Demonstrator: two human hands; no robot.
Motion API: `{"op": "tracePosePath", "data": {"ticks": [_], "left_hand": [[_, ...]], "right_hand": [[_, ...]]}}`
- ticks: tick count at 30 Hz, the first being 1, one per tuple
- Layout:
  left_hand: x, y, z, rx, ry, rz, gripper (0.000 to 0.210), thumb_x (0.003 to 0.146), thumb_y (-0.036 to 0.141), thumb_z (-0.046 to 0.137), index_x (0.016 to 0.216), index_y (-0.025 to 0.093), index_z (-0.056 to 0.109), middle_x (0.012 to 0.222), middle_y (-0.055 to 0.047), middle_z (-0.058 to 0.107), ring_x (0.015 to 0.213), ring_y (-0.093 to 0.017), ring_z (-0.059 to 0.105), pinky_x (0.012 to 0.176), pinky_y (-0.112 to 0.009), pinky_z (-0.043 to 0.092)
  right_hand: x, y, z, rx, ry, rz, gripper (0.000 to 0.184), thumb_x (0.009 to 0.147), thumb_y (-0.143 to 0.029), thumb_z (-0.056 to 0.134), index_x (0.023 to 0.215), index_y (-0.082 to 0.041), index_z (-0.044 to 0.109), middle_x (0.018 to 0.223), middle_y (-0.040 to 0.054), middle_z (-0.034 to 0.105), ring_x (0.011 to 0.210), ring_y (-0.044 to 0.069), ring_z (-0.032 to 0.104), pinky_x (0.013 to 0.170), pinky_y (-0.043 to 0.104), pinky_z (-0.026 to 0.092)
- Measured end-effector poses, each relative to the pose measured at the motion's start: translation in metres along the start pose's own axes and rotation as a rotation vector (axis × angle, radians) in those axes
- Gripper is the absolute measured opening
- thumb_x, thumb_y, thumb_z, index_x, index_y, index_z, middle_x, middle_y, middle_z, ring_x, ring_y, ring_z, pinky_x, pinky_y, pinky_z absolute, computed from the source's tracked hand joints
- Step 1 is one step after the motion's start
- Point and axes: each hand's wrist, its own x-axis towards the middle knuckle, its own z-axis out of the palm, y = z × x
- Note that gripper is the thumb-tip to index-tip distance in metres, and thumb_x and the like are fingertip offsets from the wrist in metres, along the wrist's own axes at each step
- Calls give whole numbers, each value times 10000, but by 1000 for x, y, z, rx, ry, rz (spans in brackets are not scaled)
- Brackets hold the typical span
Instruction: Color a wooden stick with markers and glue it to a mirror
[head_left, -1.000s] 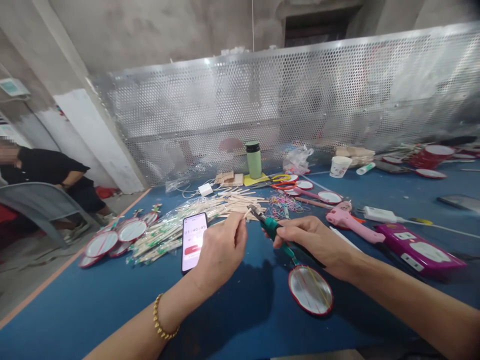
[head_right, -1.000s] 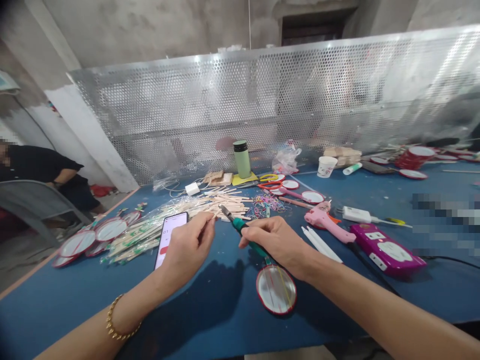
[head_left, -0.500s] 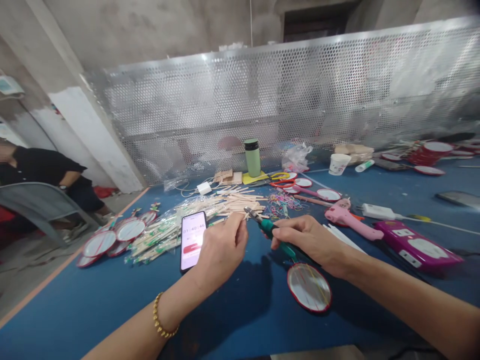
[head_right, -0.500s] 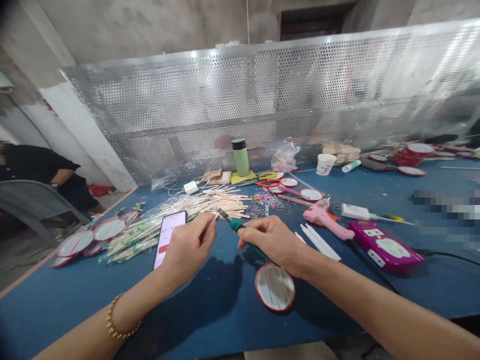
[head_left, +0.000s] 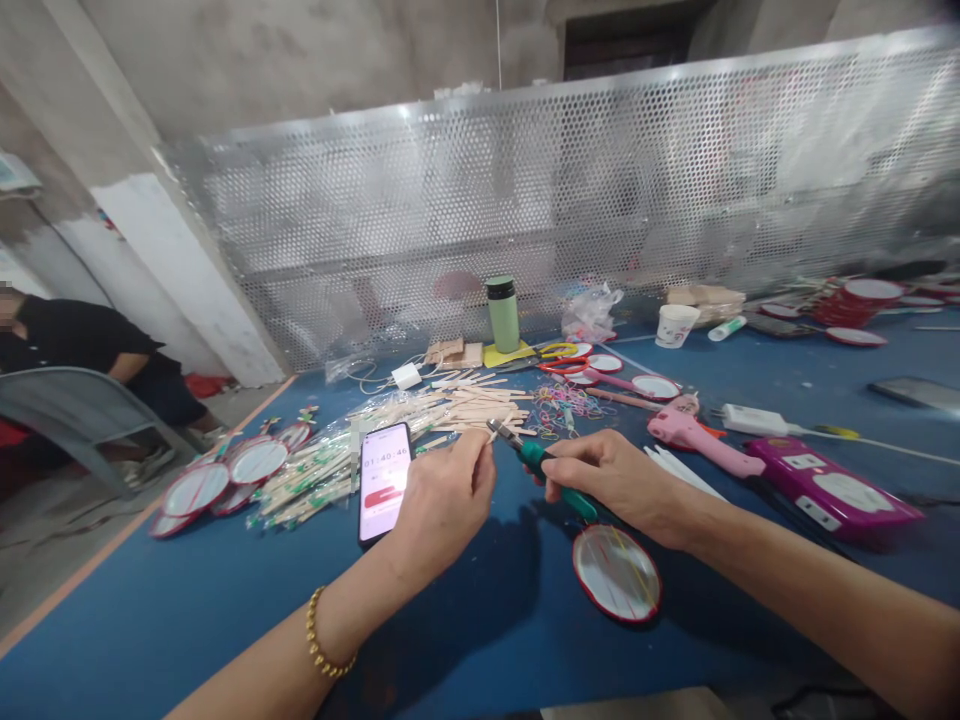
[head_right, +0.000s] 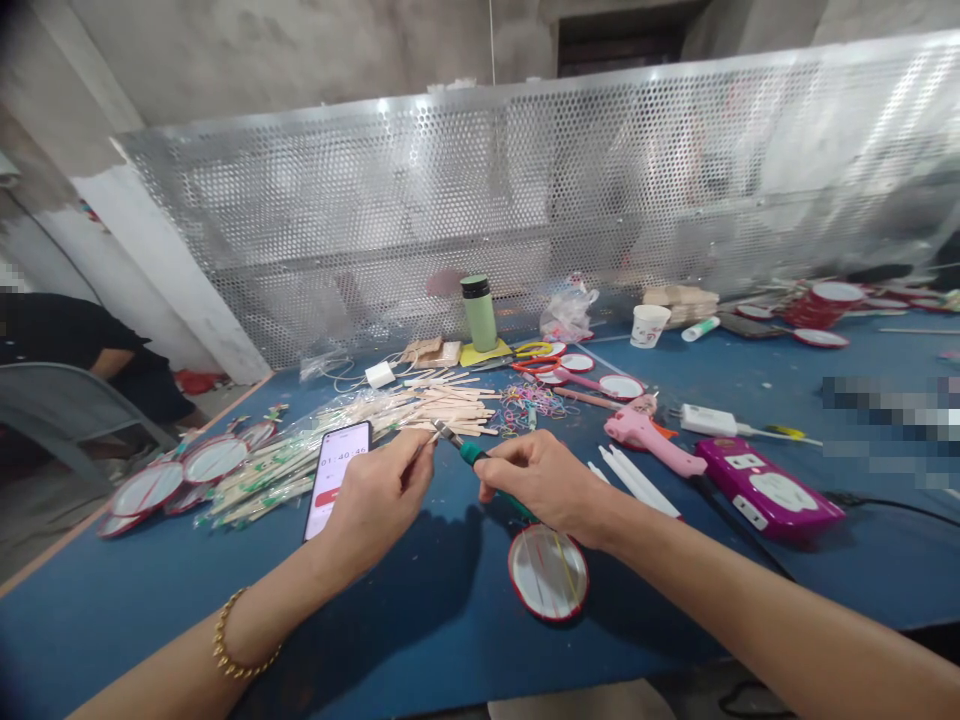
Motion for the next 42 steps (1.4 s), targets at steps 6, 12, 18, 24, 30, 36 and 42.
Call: {"op": "tracePosePath", "data": {"ticks": [6, 12, 18, 24, 30, 36, 42], "left_hand": [[0, 1, 0, 40, -57, -15, 254, 991, 222, 350, 830, 217, 547, 615, -2, 594, 549, -169, 585, 534, -283, 315], [0, 3, 1, 76, -80, -35, 240, 999, 219, 349, 871, 217, 553, 644, -19, 636, 584, -192, 626, 534, -292, 314], [0, 5, 0, 98, -101, -60, 207, 995, 209, 369, 888, 226, 545, 637, -15, 651, 571, -193, 634, 528, -298, 288], [1, 6, -1, 97, -126, -44, 189, 982, 187, 401, 849, 223, 529, 636, -18, 660, 549, -195, 622, 532, -308, 271], [1, 5, 2, 62, -183, -85, 226, 1004, 219, 393, 808, 231, 504, 664, -28, 646, 596, -204, 619, 539, -300, 280], [-4, 7, 10, -82, -96, -181, 236, 1012, 219, 317, 840, 240, 476, 648, -2, 564, 583, -192, 553, 553, -287, 305], [-5, 11, 9, -141, -16, -206, 278, 1030, 269, 280, 832, 241, 474, 690, -18, 600, 620, -198, 566, 592, -288, 347]], "right_hand": [[2, 1, -1, -37, 27, 6, 363, 706, -523, 631, 561, -201, 545, 566, -42, 435, 589, 118, 373, 563, 270, 311], [1, -2, -1, -18, 12, 31, 390, 680, -560, 674, 613, -201, 539, 580, -52, 416, 603, 118, 367, 564, 264, 294], [1, -3, -2, -69, 16, 9, 390, 711, -556, 609, 580, -208, 490, 582, -50, 377, 606, 121, 358, 567, 275, 270], [2, 4, -1, -29, 44, 45, 341, 659, -513, 671, 761, -195, 604, 699, -17, 562, 700, 159, 513, 648, 288, 390], [3, 4, 0, -85, -33, 66, 413, 617, -269, 651, 1020, -180, 650, 911, 32, 690, 869, 229, 617, 755, 316, 452], [2, -14, 6, -430, -4, 36, 296, 670, -166, 571, 962, -159, 623, 970, 70, 675, 886, 226, 587, 773, 318, 423], [3, -19, 12, -537, 16, -37, 261, 752, -151, 528, 1012, -171, 549, 983, 76, 661, 850, 195, 565, 757, 291, 387]]}}
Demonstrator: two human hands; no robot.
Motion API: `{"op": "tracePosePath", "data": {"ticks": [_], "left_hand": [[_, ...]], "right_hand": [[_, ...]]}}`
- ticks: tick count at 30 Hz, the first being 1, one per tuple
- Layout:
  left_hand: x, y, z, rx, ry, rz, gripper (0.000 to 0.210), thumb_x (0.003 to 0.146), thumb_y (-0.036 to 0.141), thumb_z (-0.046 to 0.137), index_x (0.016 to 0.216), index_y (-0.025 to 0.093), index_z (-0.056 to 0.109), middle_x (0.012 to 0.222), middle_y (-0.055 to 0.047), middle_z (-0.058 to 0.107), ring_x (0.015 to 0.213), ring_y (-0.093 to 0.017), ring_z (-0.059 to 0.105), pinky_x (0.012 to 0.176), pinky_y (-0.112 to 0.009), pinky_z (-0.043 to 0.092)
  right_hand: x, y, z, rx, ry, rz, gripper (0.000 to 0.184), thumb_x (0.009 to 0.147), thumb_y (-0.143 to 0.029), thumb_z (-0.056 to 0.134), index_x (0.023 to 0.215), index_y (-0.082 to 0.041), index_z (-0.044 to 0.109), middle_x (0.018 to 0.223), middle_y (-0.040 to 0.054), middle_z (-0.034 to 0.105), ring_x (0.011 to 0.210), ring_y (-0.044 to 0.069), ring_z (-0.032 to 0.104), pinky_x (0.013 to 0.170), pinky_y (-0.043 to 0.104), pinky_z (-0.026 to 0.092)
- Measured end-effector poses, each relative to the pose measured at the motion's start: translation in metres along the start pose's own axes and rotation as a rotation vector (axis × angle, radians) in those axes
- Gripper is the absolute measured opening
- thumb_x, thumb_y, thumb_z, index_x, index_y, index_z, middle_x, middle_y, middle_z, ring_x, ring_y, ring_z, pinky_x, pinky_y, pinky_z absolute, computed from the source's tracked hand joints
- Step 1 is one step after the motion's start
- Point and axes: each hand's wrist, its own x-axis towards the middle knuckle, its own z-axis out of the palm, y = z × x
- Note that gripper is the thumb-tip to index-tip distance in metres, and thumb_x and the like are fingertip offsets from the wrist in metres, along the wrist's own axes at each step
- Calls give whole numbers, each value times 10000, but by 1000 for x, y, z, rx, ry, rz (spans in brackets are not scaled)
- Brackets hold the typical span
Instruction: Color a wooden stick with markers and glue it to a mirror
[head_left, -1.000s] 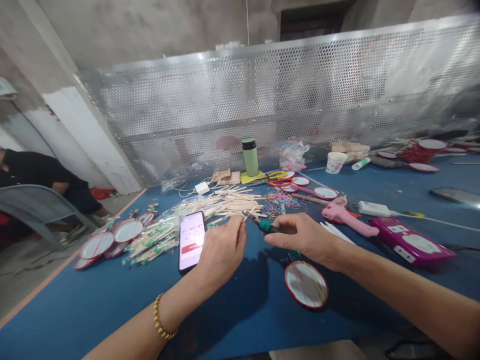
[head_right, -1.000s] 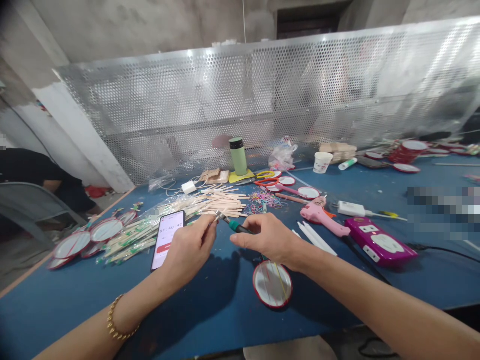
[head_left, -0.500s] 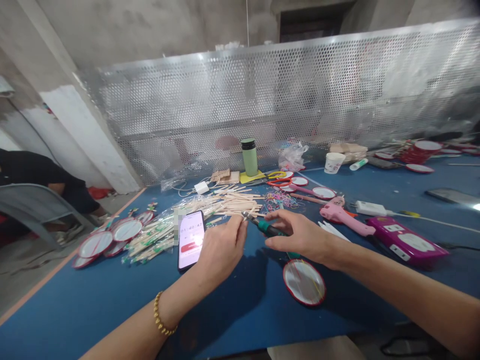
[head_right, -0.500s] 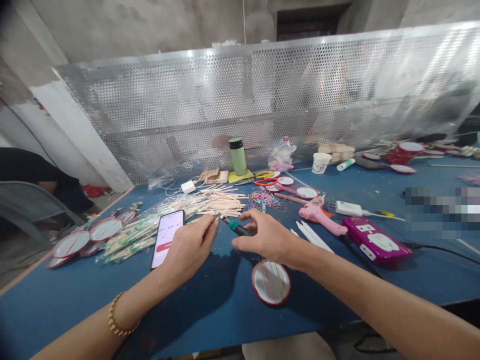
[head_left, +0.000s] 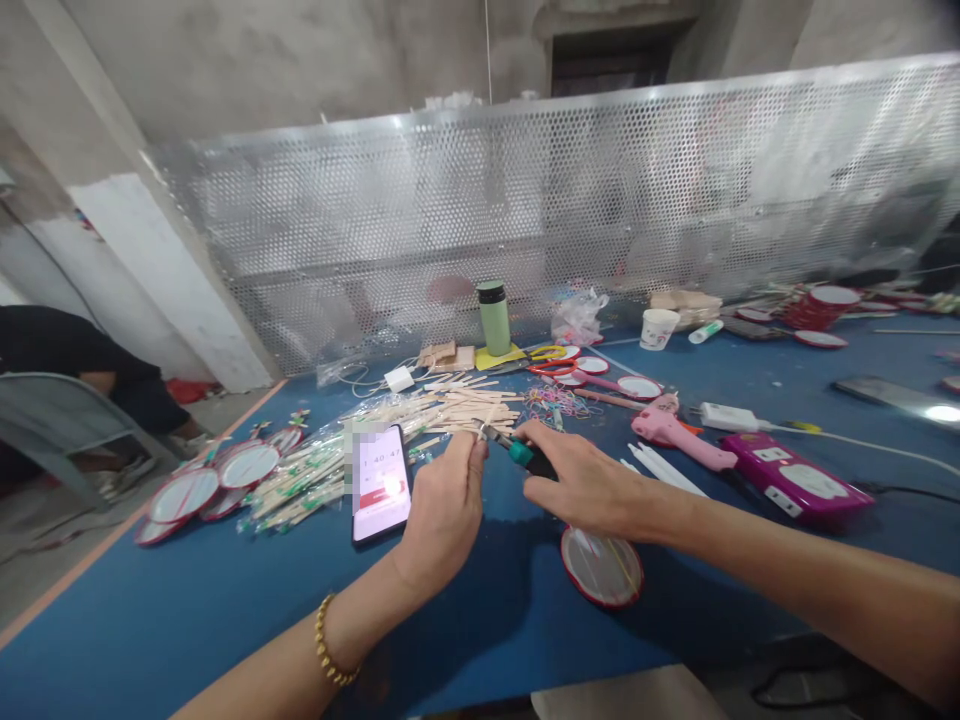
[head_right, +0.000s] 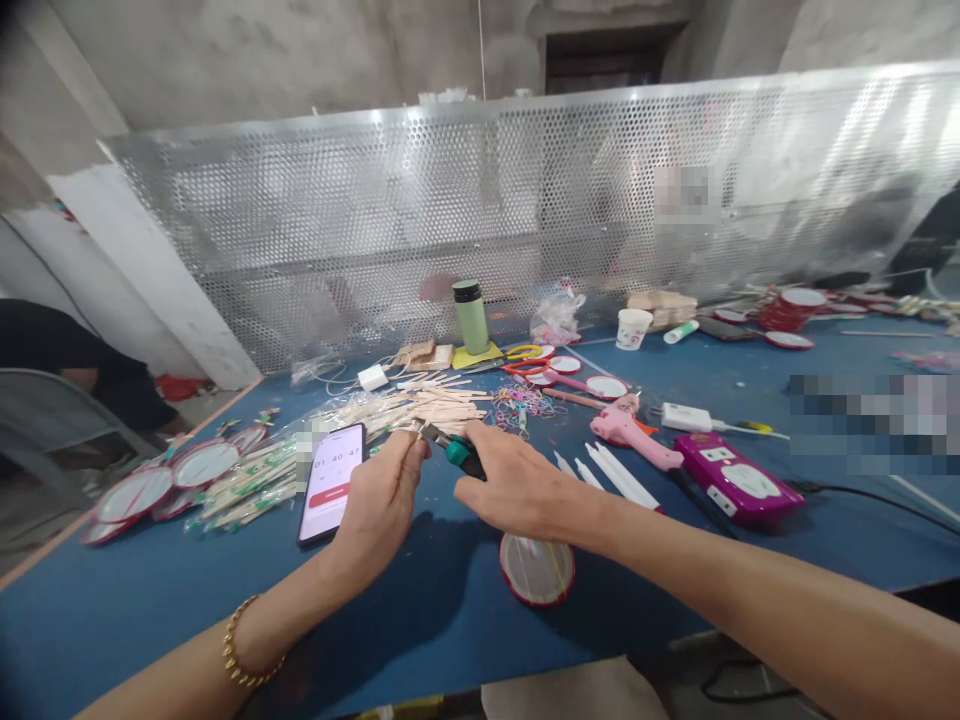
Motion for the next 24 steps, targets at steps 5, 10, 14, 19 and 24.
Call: {"op": "tracePosePath", "data": {"ticks": [5, 10, 14, 19, 24], "left_hand": [[7, 0, 0, 122, -228, -96, 280, 1038, 234, 302, 894, 216, 542, 758, -56, 663, 723, -219, 645, 624, -288, 377], [12, 1, 1, 130, -331, -157, 287, 1046, 229, 334, 955, 213, 606, 837, -67, 727, 803, -213, 695, 701, -281, 429], [12, 1, 3, 137, -372, -180, 320, 1056, 241, 318, 983, 202, 627, 849, -76, 740, 803, -211, 703, 707, -283, 441], [10, -1, 9, 144, -411, -192, 316, 1047, 208, 342, 957, 188, 644, 896, -100, 756, 860, -225, 718, 732, -290, 447], [10, 0, 13, 188, -453, -204, 306, 1031, 176, 361, 954, 162, 657, 927, -141, 764, 895, -265, 727, 725, -317, 443]], "right_hand": [[12, 6, 1, -87, -122, 46, 129, 794, -182, 520, 907, -159, 579, 900, 77, 677, 764, 178, 539, 662, 270, 344], [26, 8, -5, -132, -252, 67, 62, 791, -197, 523, 770, -165, 572, 762, 38, 643, 691, 153, 531, 589, 249, 340], [32, 3, -14, -116, -363, 121, 75, 780, -183, 518, 724, -173, 566, 584, -7, 565, 564, 145, 547, 519, 237, 366], [40, 6, -15, -42, -523, 212, 122, 767, -179, 524, 646, -173, 532, 521, -8, 556, 454, 129, 538, 431, 218, 408], [44, 12, -12, 34, -590, 257, 136, 752, -157, 520, 616, -164, 523, 498, -6, 562, 384, 110, 513, 380, 205, 410]]}}
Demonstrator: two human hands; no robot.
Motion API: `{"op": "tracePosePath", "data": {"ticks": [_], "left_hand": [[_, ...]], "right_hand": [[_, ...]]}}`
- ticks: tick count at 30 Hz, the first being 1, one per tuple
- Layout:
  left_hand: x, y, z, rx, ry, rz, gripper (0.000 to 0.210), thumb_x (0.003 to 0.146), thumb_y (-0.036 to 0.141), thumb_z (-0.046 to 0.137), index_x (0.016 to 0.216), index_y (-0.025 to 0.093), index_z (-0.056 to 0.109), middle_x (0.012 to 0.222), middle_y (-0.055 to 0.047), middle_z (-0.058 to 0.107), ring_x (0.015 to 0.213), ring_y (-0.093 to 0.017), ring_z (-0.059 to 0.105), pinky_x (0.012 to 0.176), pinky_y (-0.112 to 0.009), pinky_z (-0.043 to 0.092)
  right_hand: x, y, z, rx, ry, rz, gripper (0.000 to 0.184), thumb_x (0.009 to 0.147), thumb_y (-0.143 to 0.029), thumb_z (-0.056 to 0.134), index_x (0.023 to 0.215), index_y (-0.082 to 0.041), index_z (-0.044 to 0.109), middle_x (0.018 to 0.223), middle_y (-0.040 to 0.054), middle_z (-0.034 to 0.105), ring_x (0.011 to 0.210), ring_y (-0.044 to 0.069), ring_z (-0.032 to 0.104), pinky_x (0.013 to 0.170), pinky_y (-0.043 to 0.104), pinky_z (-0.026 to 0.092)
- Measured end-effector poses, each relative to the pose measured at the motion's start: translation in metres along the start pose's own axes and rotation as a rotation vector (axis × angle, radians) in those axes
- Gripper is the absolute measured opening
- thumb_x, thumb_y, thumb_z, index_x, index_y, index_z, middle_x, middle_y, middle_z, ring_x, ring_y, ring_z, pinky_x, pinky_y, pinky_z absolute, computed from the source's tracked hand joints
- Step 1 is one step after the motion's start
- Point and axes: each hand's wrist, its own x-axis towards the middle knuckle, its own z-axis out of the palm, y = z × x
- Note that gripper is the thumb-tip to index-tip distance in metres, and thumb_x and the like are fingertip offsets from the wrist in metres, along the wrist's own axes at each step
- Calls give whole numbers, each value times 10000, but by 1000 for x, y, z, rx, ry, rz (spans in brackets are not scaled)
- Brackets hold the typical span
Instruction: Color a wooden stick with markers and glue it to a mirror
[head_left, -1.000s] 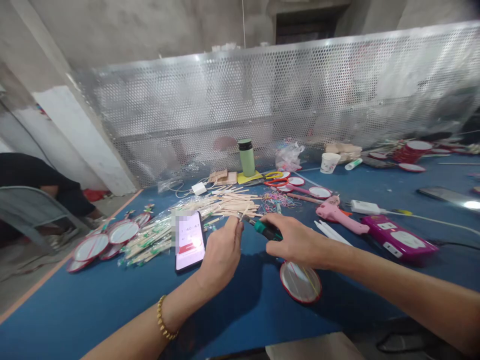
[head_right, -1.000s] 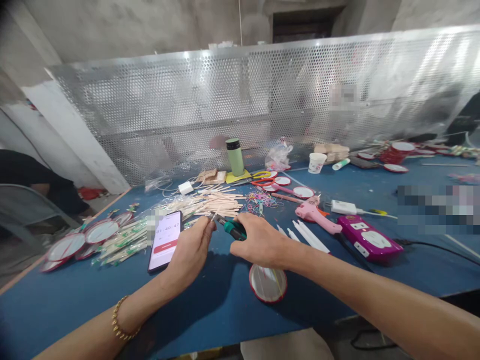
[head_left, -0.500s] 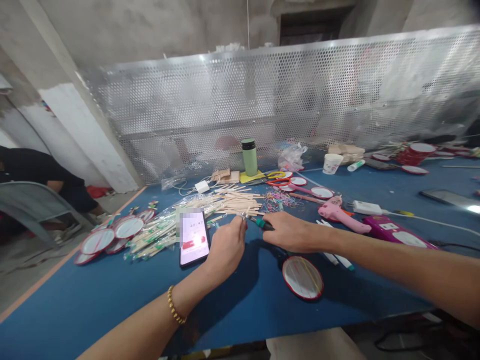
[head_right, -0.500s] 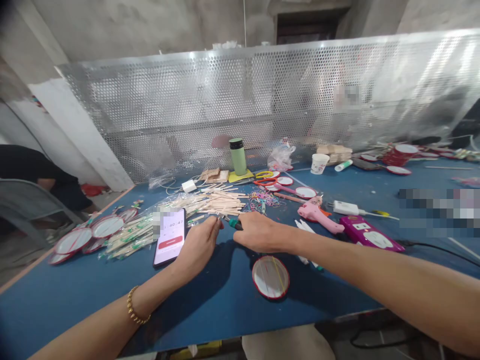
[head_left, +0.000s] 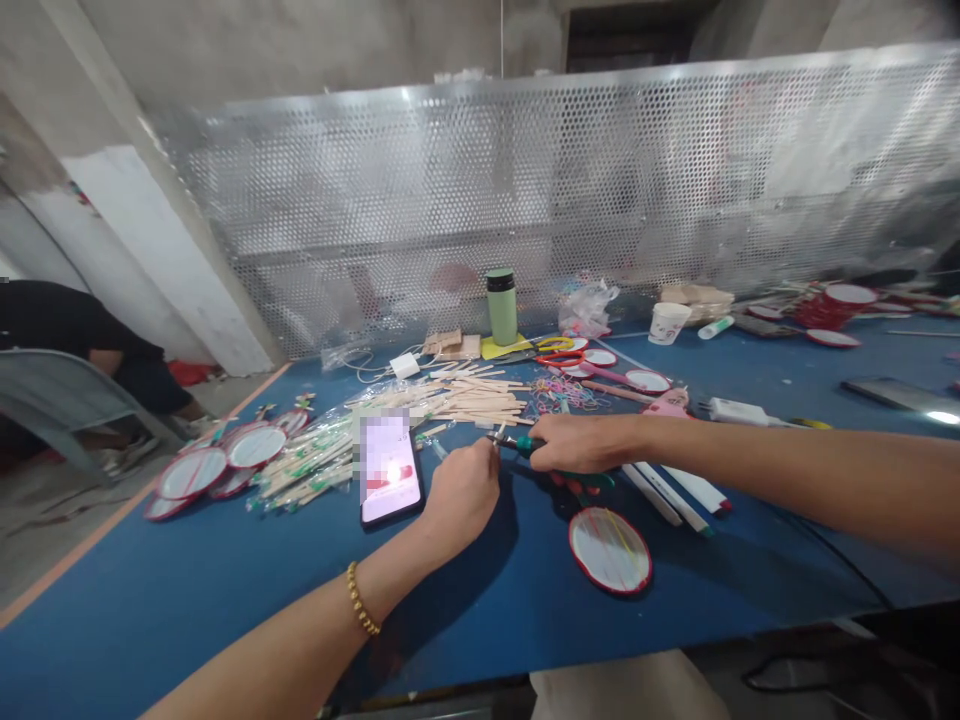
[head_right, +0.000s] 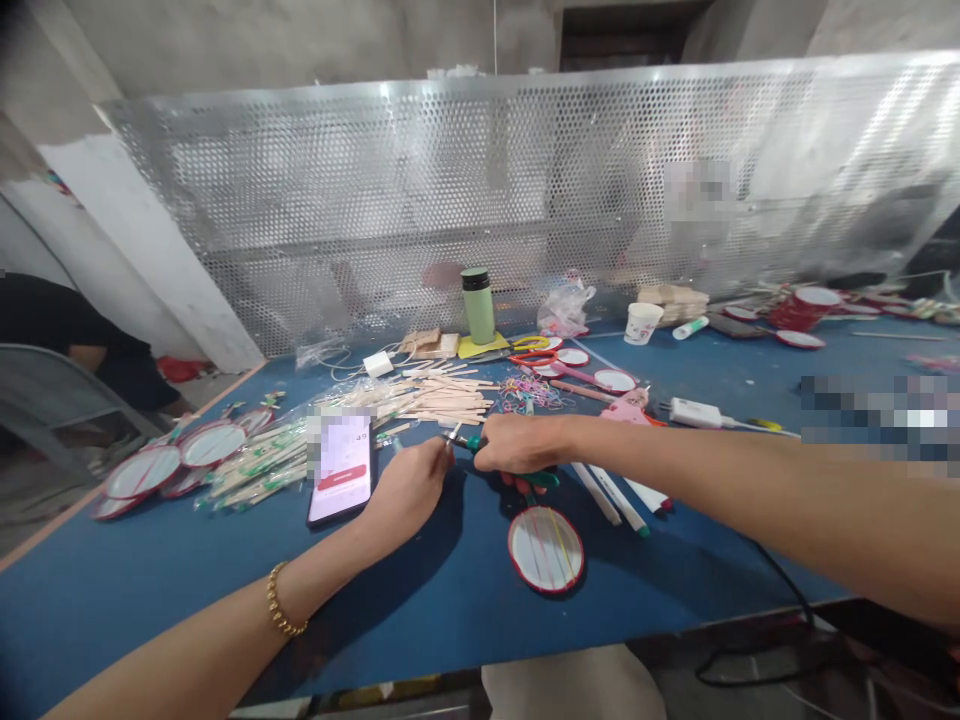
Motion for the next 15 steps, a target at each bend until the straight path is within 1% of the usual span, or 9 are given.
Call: {"op": "tracePosePath", "data": {"ticks": [2, 8, 12, 15], "left_hand": [[0, 0, -1, 9, -2, -4, 308, 1032, 174, 353, 969, 157, 654, 930, -145, 764, 898, -272, 727, 717, -322, 440], [1, -1, -5, -3, 16, -8, 317, 1035, 156, 327, 993, 174, 640, 940, -119, 760, 901, -244, 722, 722, -305, 439], [1, -3, -6, -2, 17, -3, 315, 1026, 139, 328, 994, 174, 640, 938, -120, 759, 890, -241, 721, 719, -304, 439], [3, -3, -7, 3, 16, 5, 306, 1025, 143, 336, 1001, 175, 639, 951, -117, 761, 907, -239, 720, 727, -301, 442]], "right_hand": [[1, 0, 0, 28, 2, 4, 132, 744, -151, 520, 613, -163, 518, 505, -4, 572, 379, 104, 510, 369, 199, 403], [2, -4, 3, 88, 27, 41, 93, 726, -150, 526, 637, -157, 553, 545, -8, 602, 378, 96, 512, 362, 203, 413], [4, -5, 5, 109, 40, 62, 75, 719, -150, 536, 655, -152, 575, 595, -5, 622, 413, 99, 541, 375, 207, 434], [4, -6, 4, 93, 42, 55, 105, 730, -150, 526, 629, -159, 551, 566, -4, 606, 408, 106, 544, 373, 209, 421]]}}
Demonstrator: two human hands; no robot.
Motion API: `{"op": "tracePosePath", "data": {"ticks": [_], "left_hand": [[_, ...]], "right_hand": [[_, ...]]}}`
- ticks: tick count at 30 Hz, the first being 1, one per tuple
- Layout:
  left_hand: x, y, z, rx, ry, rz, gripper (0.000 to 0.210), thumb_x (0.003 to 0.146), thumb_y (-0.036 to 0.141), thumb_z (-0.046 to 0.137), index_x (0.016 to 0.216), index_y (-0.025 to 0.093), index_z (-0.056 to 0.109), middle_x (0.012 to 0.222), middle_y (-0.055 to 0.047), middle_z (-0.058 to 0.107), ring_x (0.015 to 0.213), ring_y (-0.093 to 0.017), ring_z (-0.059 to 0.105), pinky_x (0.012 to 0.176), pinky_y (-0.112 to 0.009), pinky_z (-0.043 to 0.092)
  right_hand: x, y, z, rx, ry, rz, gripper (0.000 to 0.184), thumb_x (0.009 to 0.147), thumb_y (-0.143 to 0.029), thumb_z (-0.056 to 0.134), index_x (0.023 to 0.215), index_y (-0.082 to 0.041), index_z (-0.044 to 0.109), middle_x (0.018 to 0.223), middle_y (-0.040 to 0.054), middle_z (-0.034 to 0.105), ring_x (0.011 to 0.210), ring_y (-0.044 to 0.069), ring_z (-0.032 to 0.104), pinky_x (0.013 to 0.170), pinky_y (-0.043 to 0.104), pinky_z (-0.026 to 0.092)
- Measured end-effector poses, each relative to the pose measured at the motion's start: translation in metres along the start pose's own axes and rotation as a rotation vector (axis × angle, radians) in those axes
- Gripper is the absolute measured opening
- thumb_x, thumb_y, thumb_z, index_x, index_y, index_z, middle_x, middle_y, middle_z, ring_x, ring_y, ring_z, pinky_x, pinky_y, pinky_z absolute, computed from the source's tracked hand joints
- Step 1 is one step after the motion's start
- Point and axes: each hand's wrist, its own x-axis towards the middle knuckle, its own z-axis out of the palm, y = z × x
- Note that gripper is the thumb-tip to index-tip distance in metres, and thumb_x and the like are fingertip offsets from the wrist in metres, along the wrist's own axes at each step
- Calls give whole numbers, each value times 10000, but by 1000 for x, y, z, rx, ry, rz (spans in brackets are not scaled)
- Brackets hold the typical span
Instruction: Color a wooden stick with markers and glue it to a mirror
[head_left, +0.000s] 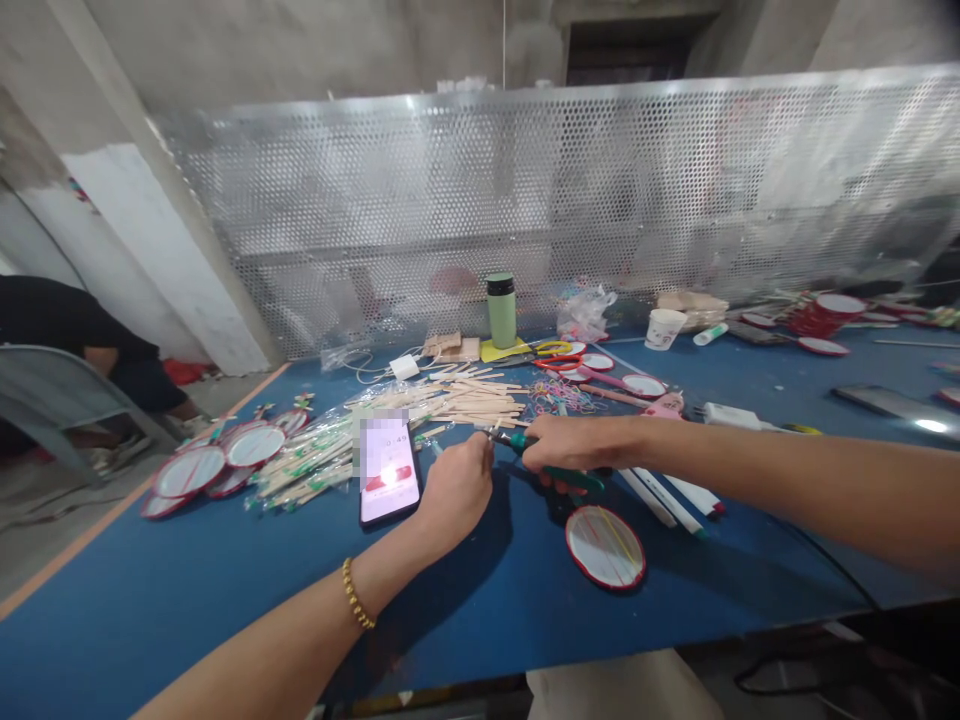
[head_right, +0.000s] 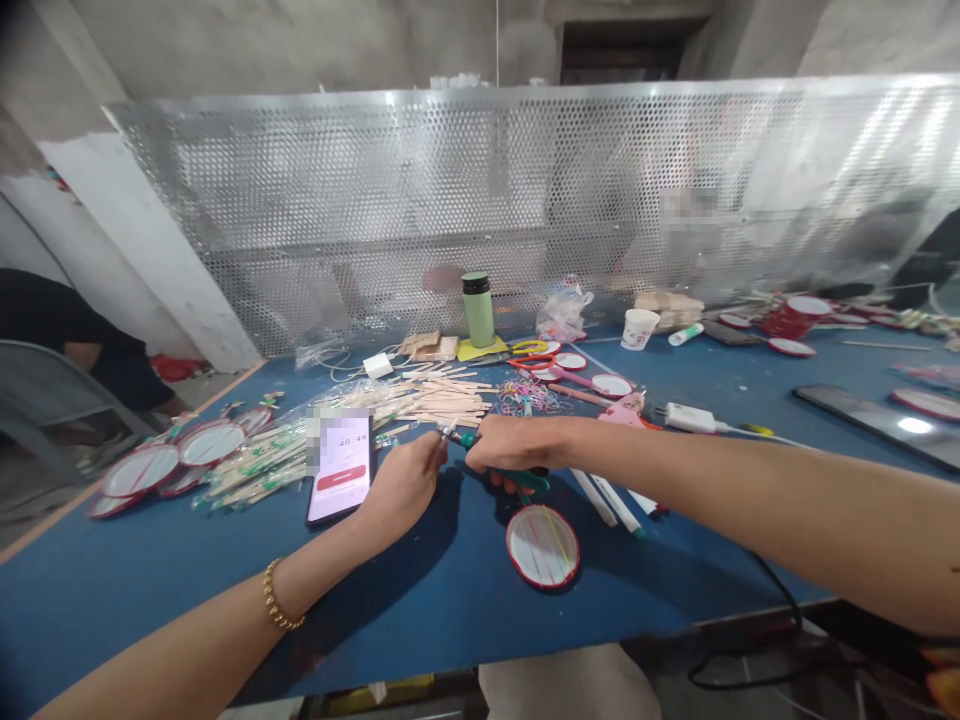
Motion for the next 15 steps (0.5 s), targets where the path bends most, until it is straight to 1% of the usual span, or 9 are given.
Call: {"op": "tracePosePath", "data": {"ticks": [4, 7, 11, 15], "left_hand": [[3, -1, 0, 20, -6, -5, 310, 1039, 187, 323, 1027, 174, 633, 950, -112, 763, 920, -241, 725, 729, -299, 450], [4, -1, 2, 52, -24, -13, 309, 1027, 176, 327, 1032, 165, 636, 946, -126, 763, 927, -263, 729, 723, -314, 460], [3, 2, 5, 103, -48, -10, 287, 980, 125, 363, 1045, 146, 642, 967, -164, 755, 944, -304, 730, 729, -348, 484], [2, 4, 6, 127, -63, 2, 315, 961, 106, 350, 1044, 145, 652, 981, -177, 751, 953, -315, 730, 753, -375, 514]], "right_hand": [[1, -3, -4, -65, 25, -41, 137, 732, -151, 542, 599, -169, 519, 516, -7, 583, 394, 111, 537, 362, 205, 376], [5, -3, -7, -102, 17, -39, 128, 729, -143, 548, 603, -163, 533, 506, -2, 585, 398, 120, 544, 384, 213, 413], [12, 1, -8, -93, -52, -4, 110, 735, -137, 525, 631, -154, 556, 487, -9, 569, 377, 128, 539, 396, 235, 467], [16, 2, -9, -90, -91, 27, 102, 726, -132, 514, 660, -135, 592, 463, -10, 554, 375, 138, 549, 393, 244, 492]]}}
